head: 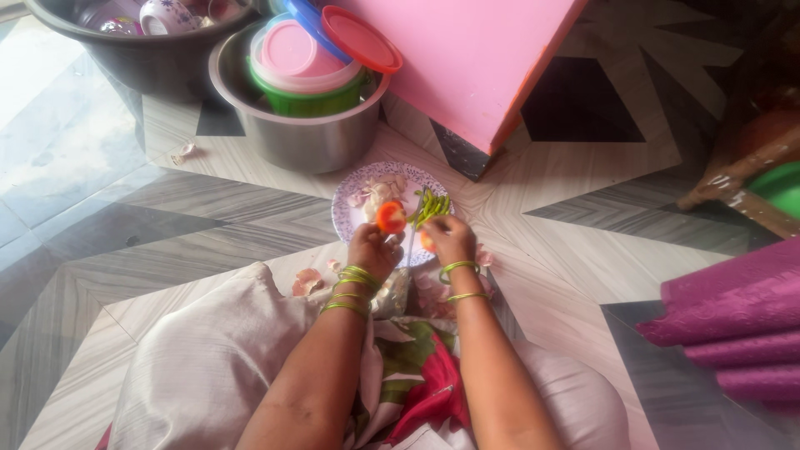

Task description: The person sits on the floor and uses a knife to chop garlic, tomatoes, and green chilies on a small plate. The chopped pieces are placed on the same plate as the task progresses.

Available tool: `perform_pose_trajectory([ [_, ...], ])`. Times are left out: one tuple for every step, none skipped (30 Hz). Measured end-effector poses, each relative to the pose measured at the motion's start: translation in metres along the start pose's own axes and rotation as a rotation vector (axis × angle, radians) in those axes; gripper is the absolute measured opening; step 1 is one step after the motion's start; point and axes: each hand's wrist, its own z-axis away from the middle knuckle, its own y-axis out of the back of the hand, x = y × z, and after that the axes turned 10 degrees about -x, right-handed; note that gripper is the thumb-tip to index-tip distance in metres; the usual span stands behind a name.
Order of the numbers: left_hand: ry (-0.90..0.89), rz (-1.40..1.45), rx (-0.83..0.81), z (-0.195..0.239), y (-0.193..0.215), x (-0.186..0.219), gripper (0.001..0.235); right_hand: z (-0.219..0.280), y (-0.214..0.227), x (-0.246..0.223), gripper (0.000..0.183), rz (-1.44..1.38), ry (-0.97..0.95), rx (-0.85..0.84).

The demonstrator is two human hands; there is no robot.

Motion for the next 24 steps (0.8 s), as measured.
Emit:
perform_pose_trajectory([
  [-0.01,-0.113,0.019,0.001,-0.002,-0.002,0.029,0.003,0.003,-0.008,0.032,-0.135,-0.027,-0.116],
  [-0.017,-0.225,0.041,0.004,-0.003,-0.006,0.025,0.008,0.005,-0.015,0.041,-0.271,-0.059,-0.232],
  [-0.024,-0.337,0.062,0.005,-0.003,-0.011,0.024,0.013,0.006,-0.02,0.05,-0.407,-0.091,-0.347],
  [-0.012,-0.468,0.038,0.002,-0.003,-0.011,0.022,0.017,0.007,-0.024,0.052,-0.463,-0.097,-0.348],
  [0.001,-0.598,0.012,-0.001,-0.002,-0.012,0.021,0.02,0.008,-0.026,0.054,-0.519,-0.103,-0.35],
  [0.013,-0.728,-0.011,-0.003,0.001,-0.014,0.021,0.024,0.008,-0.027,0.056,-0.577,-0.111,-0.353],
  [0.004,-0.737,0.0,-0.005,0.004,-0.015,0.021,0.026,0.008,-0.026,0.052,-0.673,-0.168,-0.343],
  [-0.005,-0.745,0.012,-0.007,0.007,-0.016,0.022,0.027,0.009,-0.024,0.049,-0.77,-0.225,-0.332],
  [-0.015,-0.754,0.025,-0.009,0.01,-0.017,0.022,0.028,0.009,-0.022,0.046,-0.866,-0.282,-0.32],
  [-0.007,-0.78,0.046,-0.011,0.013,-0.018,0.025,0.028,0.01,-0.019,0.044,-0.907,-0.285,-0.33],
  [0.0,-0.806,0.067,-0.013,0.014,-0.017,0.027,0.027,0.01,-0.017,0.042,-0.947,-0.288,-0.34],
  [0.01,-0.83,0.09,-0.015,0.015,-0.018,0.031,0.027,0.011,-0.014,0.041,-0.987,-0.294,-0.348],
  [0.006,-0.831,0.074,-0.018,0.015,-0.018,0.029,0.026,0.011,-0.012,0.041,-0.981,-0.309,-0.333],
  [0.003,-0.831,0.061,-0.019,0.016,-0.018,0.027,0.026,0.01,-0.01,0.041,-0.973,-0.328,-0.32],
  [0.0,-0.831,0.048,-0.019,0.016,-0.019,0.025,0.026,0.01,-0.008,0.041,-0.966,-0.346,-0.307],
  [-0.014,-0.851,0.053,-0.019,0.016,-0.019,0.023,0.026,0.009,-0.007,0.042,-0.983,-0.327,-0.326],
  [-0.027,-0.87,0.057,-0.02,0.015,-0.019,0.021,0.025,0.009,-0.007,0.042,-1.001,-0.308,-0.345],
  [-0.044,-0.892,0.061,-0.02,0.015,-0.018,0.02,0.024,0.008,-0.006,0.043,-1.019,-0.285,-0.365],
  [-0.036,-0.881,0.054,-0.02,0.015,-0.017,0.018,0.024,0.006,-0.006,0.044,-1.024,-0.296,-0.351],
  [-0.031,-0.869,0.043,-0.022,0.016,-0.017,0.017,0.023,0.006,-0.006,0.044,-1.028,-0.303,-0.336],
  [-0.026,-0.857,0.033,-0.024,0.017,-0.016,0.015,0.022,0.005,-0.004,0.045,-1.031,-0.31,-0.321],
  [-0.006,-0.85,0.041,-0.027,0.019,-0.015,0.015,0.021,0.004,-0.003,0.045,-1.036,-0.317,-0.326],
  [0.014,-0.842,0.05,-0.029,0.021,-0.015,0.014,0.021,0.003,0.0,0.045,-1.041,-0.324,-0.331],
  [0.032,-0.835,0.056,-0.031,0.024,-0.014,0.014,0.02,0.002,0.003,0.045,-1.045,-0.327,-0.337],
])
